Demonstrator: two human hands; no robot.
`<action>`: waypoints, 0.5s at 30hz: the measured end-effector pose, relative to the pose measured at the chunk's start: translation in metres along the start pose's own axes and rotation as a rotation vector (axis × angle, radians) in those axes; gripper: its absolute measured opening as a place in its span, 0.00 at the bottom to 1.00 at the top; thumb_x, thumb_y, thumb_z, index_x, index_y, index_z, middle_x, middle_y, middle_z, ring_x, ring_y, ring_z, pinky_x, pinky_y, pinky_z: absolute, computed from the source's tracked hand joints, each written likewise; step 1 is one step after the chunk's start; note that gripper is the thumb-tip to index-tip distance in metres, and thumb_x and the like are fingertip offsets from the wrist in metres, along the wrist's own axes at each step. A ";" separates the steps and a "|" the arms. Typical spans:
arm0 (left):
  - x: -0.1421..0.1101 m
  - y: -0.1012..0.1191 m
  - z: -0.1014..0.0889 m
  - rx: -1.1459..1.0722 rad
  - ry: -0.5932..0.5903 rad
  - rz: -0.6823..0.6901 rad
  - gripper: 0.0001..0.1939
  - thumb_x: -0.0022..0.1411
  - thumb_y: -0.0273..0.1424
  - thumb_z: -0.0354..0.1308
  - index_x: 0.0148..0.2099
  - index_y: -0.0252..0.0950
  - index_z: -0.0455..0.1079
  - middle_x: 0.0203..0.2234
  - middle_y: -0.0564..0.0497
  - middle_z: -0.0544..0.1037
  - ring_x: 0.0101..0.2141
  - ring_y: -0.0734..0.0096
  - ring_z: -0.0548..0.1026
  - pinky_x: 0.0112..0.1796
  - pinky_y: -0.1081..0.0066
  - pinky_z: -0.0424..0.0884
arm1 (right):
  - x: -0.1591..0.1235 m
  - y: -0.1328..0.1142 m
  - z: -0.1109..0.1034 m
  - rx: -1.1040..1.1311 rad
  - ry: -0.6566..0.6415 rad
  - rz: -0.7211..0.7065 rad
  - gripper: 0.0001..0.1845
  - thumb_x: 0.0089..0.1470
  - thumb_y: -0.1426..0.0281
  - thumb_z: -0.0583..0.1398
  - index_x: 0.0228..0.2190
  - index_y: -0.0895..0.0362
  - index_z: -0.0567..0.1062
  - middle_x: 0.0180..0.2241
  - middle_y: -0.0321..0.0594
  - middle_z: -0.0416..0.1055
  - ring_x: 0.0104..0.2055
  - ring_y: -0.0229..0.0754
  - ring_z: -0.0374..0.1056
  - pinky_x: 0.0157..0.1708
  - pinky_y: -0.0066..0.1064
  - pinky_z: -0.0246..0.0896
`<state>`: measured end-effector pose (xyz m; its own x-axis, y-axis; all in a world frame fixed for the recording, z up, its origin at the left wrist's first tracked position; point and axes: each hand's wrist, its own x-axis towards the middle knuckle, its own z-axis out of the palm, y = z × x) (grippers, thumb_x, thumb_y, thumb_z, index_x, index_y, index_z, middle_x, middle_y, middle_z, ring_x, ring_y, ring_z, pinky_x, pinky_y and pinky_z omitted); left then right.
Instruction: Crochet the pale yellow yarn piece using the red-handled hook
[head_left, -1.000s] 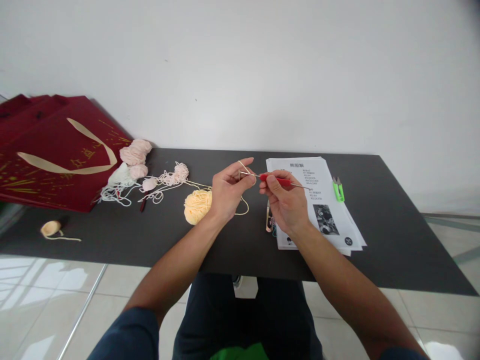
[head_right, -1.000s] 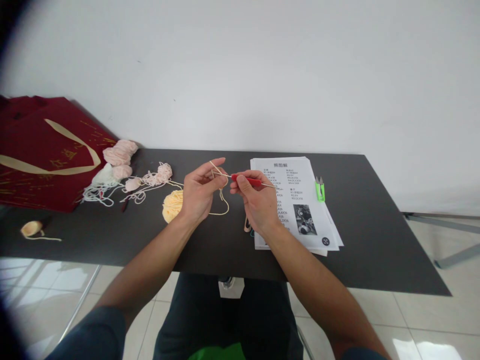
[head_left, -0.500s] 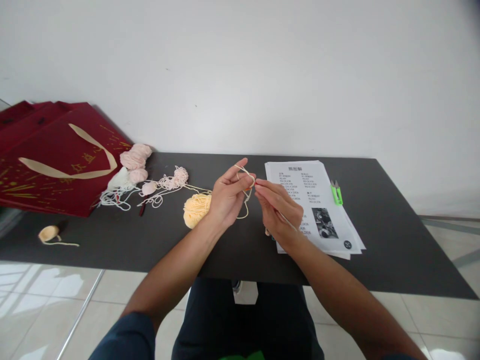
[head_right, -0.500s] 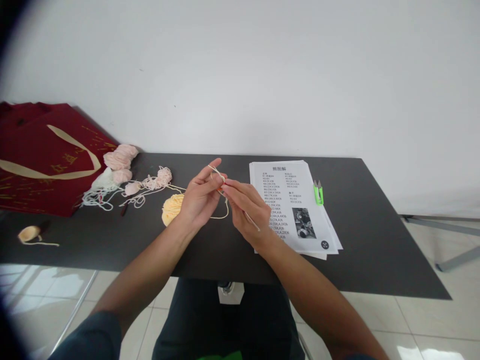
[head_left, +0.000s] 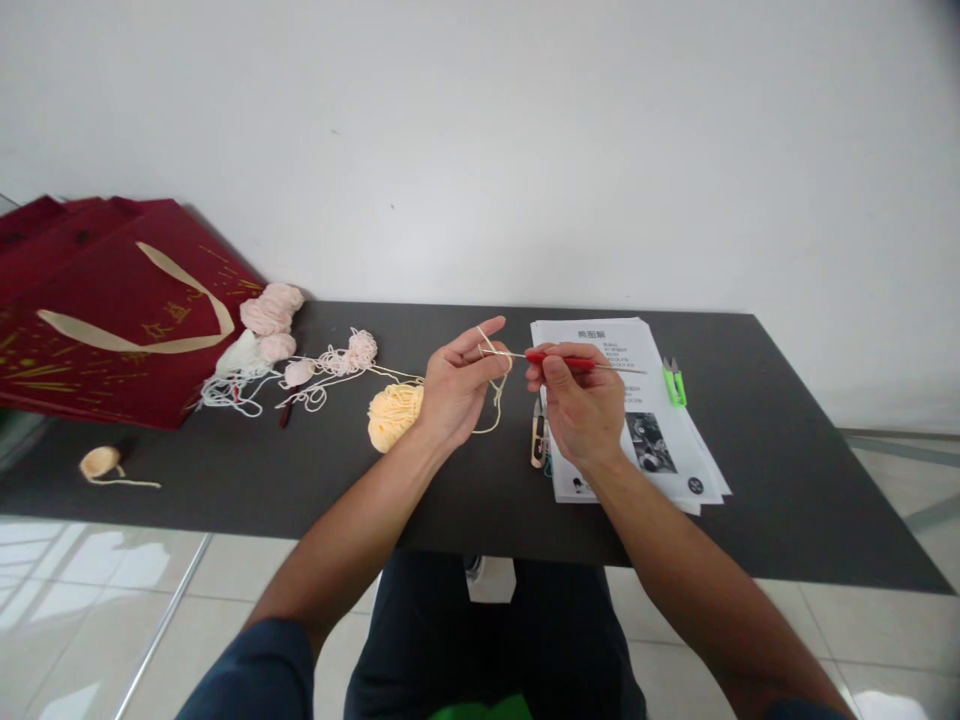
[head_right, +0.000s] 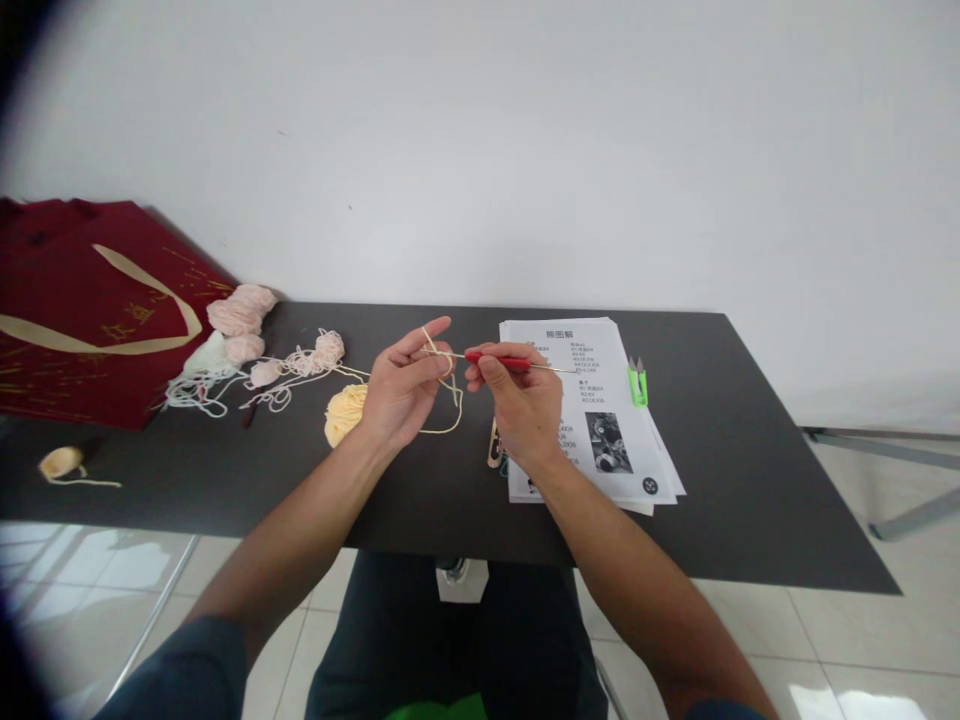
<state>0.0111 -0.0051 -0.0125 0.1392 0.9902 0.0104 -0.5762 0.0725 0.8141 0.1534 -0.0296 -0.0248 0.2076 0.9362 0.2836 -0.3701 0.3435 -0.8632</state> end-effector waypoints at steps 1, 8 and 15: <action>0.000 0.000 0.000 0.011 -0.003 0.010 0.25 0.47 0.24 0.74 0.50 0.39 0.81 0.28 0.57 0.79 0.29 0.79 0.74 0.38 0.71 0.70 | 0.000 -0.001 0.000 -0.008 0.004 -0.003 0.06 0.57 0.65 0.71 0.35 0.50 0.80 0.37 0.34 0.84 0.30 0.36 0.76 0.31 0.30 0.74; -0.001 0.000 0.000 0.044 0.005 0.029 0.24 0.48 0.25 0.74 0.49 0.40 0.81 0.29 0.56 0.81 0.29 0.80 0.75 0.37 0.71 0.70 | 0.002 -0.004 -0.003 -0.032 -0.005 -0.043 0.06 0.58 0.64 0.70 0.35 0.49 0.78 0.36 0.33 0.83 0.30 0.35 0.74 0.29 0.30 0.71; 0.003 0.003 -0.003 0.048 0.037 0.061 0.26 0.46 0.24 0.74 0.50 0.40 0.82 0.27 0.57 0.79 0.29 0.78 0.74 0.35 0.72 0.70 | 0.008 -0.005 -0.007 0.014 0.006 -0.092 0.08 0.57 0.64 0.71 0.34 0.50 0.78 0.35 0.34 0.82 0.28 0.34 0.72 0.27 0.29 0.68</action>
<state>0.0078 -0.0021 -0.0118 0.0743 0.9964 0.0405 -0.5429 0.0064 0.8397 0.1636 -0.0247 -0.0210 0.2469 0.9002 0.3588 -0.3614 0.4291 -0.8278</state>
